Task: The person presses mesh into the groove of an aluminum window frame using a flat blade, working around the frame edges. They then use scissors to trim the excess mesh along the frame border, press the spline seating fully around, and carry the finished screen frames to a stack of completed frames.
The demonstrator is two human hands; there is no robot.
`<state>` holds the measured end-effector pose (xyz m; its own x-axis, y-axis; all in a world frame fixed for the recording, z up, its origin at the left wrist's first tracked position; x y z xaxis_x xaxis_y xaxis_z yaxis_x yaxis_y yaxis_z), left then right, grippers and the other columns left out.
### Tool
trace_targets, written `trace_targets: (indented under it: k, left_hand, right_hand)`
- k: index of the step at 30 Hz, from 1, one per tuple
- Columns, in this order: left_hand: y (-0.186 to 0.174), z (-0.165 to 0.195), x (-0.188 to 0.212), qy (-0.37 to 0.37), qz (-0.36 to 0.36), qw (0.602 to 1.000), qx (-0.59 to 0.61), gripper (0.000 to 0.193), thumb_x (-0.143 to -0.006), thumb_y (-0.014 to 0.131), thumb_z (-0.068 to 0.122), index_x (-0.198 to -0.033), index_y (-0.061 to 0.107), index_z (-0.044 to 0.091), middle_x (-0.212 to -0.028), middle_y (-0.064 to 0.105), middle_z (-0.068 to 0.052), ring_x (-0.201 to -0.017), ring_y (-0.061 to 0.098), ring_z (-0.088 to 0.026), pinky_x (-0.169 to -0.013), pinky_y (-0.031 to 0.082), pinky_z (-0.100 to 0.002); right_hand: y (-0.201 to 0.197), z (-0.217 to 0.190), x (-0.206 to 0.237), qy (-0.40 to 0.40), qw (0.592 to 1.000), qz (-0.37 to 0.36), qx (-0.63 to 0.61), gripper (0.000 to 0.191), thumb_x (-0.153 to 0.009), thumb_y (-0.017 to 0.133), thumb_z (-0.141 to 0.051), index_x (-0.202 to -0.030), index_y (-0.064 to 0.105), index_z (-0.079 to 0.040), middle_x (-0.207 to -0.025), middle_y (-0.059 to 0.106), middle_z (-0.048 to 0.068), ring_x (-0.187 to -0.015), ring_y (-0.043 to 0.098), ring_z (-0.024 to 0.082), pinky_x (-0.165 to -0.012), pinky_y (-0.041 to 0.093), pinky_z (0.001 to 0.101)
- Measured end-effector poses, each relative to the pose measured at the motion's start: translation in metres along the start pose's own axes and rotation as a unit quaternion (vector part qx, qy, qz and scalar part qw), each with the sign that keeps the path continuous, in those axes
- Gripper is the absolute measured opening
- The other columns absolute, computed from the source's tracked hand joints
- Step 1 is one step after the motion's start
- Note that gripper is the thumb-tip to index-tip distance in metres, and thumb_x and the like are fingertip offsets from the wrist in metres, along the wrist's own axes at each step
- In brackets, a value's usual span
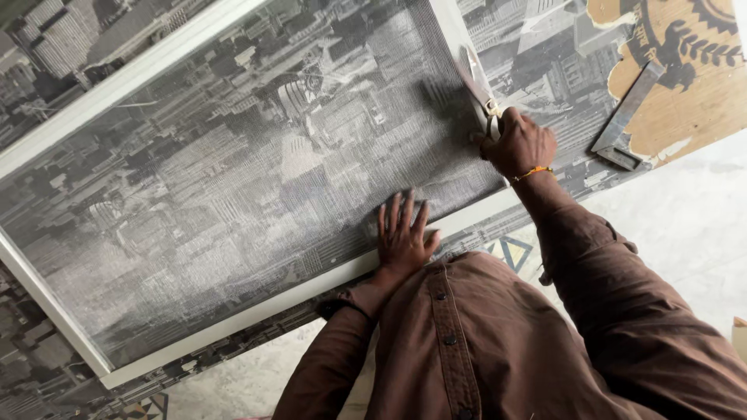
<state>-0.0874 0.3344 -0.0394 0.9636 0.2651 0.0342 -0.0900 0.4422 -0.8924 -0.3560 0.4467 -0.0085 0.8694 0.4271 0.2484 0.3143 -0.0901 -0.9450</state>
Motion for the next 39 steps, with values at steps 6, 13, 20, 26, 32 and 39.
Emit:
trace_targets:
  k: [6, 13, 20, 26, 32, 39]
  left_hand:
    - [-0.008, -0.033, 0.025, -0.028, 0.002, 0.998, -0.056, 0.075, -0.1, 0.043, 0.068, -0.156, 0.047, 0.017, -0.166, 0.034, -0.017, -0.154, 0.027, -0.04, -0.124, 0.016, -0.065]
    - [0.002, -0.039, 0.032, -0.043, -0.021, 0.998, -0.044, 0.076, -0.102, 0.038, 0.068, -0.157, 0.045, 0.016, -0.168, 0.032, -0.016, -0.156, 0.024, -0.039, -0.124, 0.014, -0.065]
    - [-0.003, -0.039, 0.031, -0.043, -0.009, 0.998, -0.048, 0.074, -0.101, 0.041, 0.068, -0.156, 0.046, 0.018, -0.167, 0.033, -0.015, -0.156, 0.025, -0.038, -0.124, 0.015, -0.065]
    - [-0.005, -0.037, 0.029, -0.042, -0.008, 0.998, -0.052, 0.074, -0.1, 0.045, 0.066, -0.156, 0.047, 0.017, -0.167, 0.033, -0.015, -0.155, 0.026, -0.039, -0.123, 0.016, -0.065]
    - [-0.005, -0.04, 0.03, -0.042, -0.013, 0.998, -0.055, 0.075, -0.099, 0.045, 0.066, -0.155, 0.046, 0.017, -0.166, 0.034, -0.016, -0.155, 0.027, -0.04, -0.122, 0.019, -0.065]
    - [-0.002, -0.041, 0.031, -0.032, 0.005, 0.998, -0.053, 0.075, -0.101, 0.041, 0.067, -0.156, 0.045, 0.017, -0.167, 0.034, -0.016, -0.155, 0.027, -0.04, -0.123, 0.02, -0.066]
  right_hand:
    - [-0.006, -0.005, -0.01, 0.02, 0.998, -0.054, -0.003, 0.061, -0.082, 0.082, -0.057, -0.111, 0.063, -0.007, -0.097, 0.071, 0.013, -0.086, 0.069, 0.032, -0.083, 0.047, 0.0485]
    - [-0.003, -0.014, -0.017, -0.001, 0.999, -0.038, 0.037, 0.06, -0.083, 0.081, -0.057, -0.114, 0.063, -0.008, -0.089, 0.071, 0.013, -0.076, 0.068, 0.029, -0.087, 0.043, 0.0469]
    - [0.005, -0.013, -0.023, -0.003, 0.999, -0.035, 0.026, 0.055, -0.087, 0.08, -0.058, -0.105, 0.063, -0.009, -0.082, 0.071, 0.01, -0.07, 0.067, 0.028, -0.087, 0.043, 0.0463]
    - [0.011, -0.007, -0.025, -0.021, 0.999, -0.017, 0.02, 0.053, -0.089, 0.079, -0.057, -0.099, 0.062, -0.008, -0.079, 0.071, 0.009, -0.068, 0.066, 0.029, -0.086, 0.043, 0.0474]
    - [0.017, -0.004, -0.026, -0.037, 0.999, -0.003, 0.037, 0.054, -0.09, 0.08, -0.059, -0.097, 0.062, -0.008, -0.074, 0.068, 0.01, -0.066, 0.064, 0.03, -0.08, 0.044, 0.046]
    - [0.009, -0.007, -0.027, -0.004, 0.998, -0.039, 0.045, 0.058, -0.089, 0.079, -0.063, -0.096, 0.064, -0.008, -0.07, 0.068, 0.008, -0.061, 0.064, 0.026, -0.079, 0.045, 0.0457]
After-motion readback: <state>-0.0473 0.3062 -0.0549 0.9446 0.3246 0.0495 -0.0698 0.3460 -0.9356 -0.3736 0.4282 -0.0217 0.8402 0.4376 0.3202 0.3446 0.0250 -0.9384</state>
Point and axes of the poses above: each hand's wrist, its own x-axis away from the middle knuckle, its own y-axis out of the palm, z = x × y, the point moved 5 cm from there along -x, towards the middle knuckle
